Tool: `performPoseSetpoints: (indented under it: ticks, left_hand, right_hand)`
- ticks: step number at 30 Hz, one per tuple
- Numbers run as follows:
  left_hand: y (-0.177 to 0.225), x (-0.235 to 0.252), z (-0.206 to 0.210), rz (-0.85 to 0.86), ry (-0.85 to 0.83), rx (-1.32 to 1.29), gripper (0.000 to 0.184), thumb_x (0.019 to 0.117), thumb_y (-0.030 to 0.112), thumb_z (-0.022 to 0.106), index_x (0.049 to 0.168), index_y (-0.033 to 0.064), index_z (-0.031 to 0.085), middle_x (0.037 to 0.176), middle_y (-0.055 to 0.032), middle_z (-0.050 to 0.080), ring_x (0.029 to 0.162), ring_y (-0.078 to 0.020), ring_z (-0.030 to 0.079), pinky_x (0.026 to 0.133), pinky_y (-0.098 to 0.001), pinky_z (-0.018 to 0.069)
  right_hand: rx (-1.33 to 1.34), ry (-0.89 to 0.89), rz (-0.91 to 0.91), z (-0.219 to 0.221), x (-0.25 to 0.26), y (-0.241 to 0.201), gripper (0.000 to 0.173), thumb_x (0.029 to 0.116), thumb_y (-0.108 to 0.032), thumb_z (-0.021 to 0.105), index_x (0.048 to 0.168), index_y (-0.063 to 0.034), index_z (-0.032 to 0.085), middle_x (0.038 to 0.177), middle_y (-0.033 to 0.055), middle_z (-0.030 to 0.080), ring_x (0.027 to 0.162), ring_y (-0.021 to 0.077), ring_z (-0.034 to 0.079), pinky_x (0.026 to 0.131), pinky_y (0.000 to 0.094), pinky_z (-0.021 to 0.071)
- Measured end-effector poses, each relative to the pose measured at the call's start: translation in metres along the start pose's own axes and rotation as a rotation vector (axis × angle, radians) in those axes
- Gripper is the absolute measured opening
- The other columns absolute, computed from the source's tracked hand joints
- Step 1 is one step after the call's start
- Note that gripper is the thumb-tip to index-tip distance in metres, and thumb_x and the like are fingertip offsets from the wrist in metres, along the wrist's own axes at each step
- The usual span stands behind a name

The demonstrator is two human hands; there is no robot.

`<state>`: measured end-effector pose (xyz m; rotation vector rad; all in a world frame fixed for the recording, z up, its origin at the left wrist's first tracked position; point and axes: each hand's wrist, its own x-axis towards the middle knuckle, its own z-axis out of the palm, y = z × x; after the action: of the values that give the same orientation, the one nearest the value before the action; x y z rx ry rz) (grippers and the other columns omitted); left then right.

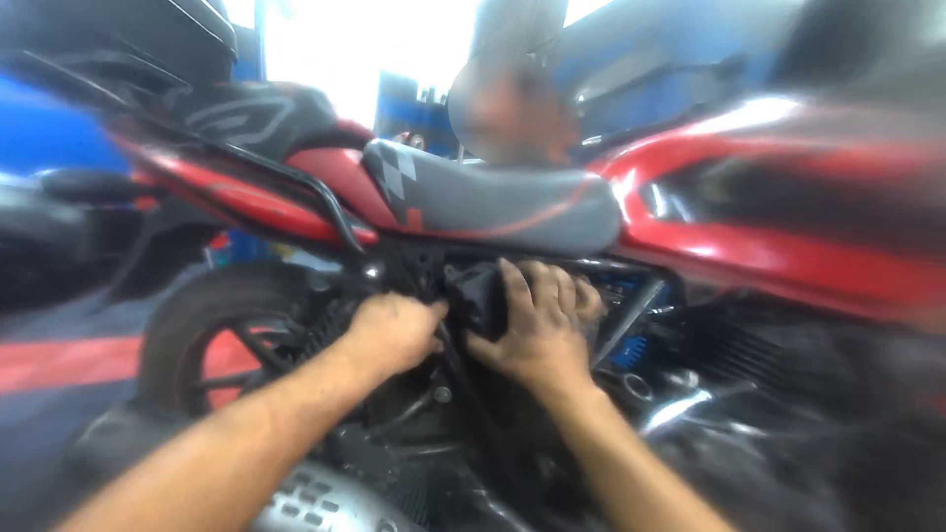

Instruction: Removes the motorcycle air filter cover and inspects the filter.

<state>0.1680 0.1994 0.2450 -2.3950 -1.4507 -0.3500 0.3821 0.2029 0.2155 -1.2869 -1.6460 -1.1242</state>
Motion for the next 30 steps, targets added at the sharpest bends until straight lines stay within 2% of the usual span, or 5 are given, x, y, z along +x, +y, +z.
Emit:
performPoseSetpoints:
  ticks: [4,11,17,25,30]
  left_hand:
    - [0.008,0.007,-0.004,-0.015,-0.048,0.159,0.068,0.0928,0.051,0.07,0.153,0.0326,0.045,0.097,-0.0151,0.072,0.089,-0.0392,0.071,0.073,-0.0598,0.056]
    - [-0.005,0.002,-0.001,0.276,0.311,0.305,0.009,0.0991,0.011,0.058,0.101,0.0088,0.066,0.081,-0.0106,0.068,0.073,-0.031,0.07,0.057,-0.0458,0.0554]
    - [-0.024,0.003,-0.004,0.411,0.357,0.397,0.013,0.0979,0.004,0.056,0.101,0.008,0.068,0.086,-0.0103,0.068,0.075,-0.0291,0.07,0.058,-0.0429,0.0561]
    - [-0.027,0.02,0.0,0.485,0.435,0.264,0.022,0.0996,0.025,0.057,0.092,0.0072,0.069,0.096,-0.0149,0.068,0.096,-0.0387,0.069,0.069,-0.0547,0.0571]
    - [-0.011,0.012,-0.011,0.501,0.335,0.367,0.034,0.0995,0.035,0.06,0.092,0.0021,0.069,0.103,-0.0206,0.066,0.109,-0.0446,0.062,0.086,-0.0599,0.0513]
  right_hand:
    - [0.002,-0.044,0.012,-0.003,0.003,0.003,0.109,0.0592,-0.078,0.075,0.15,-0.0229,0.052,0.144,0.0125,0.055,0.137,0.0373,0.048,0.112,0.0678,0.0285]
    - [-0.007,0.02,-0.053,0.006,-0.005,0.01,0.107,0.0709,-0.095,0.05,0.151,-0.0255,0.052,0.147,0.0146,0.054,0.139,0.0374,0.046,0.112,0.0664,0.0292]
    - [-0.011,0.139,-0.034,0.02,-0.008,-0.003,0.087,0.0848,-0.087,0.044,0.148,-0.0279,0.057,0.146,0.0119,0.057,0.14,0.0338,0.048,0.113,0.0615,0.0299]
    - [0.051,0.183,-0.091,0.025,-0.003,0.005,0.082,0.0881,-0.083,0.047,0.144,-0.0247,0.06,0.139,0.0146,0.062,0.132,0.0359,0.053,0.108,0.0611,0.0353]
    - [0.294,-0.012,-0.151,0.009,-0.026,0.03,0.064,0.0976,-0.051,0.058,0.149,-0.0122,0.053,0.16,0.0161,0.042,0.152,0.0345,0.033,0.12,0.0608,0.0265]
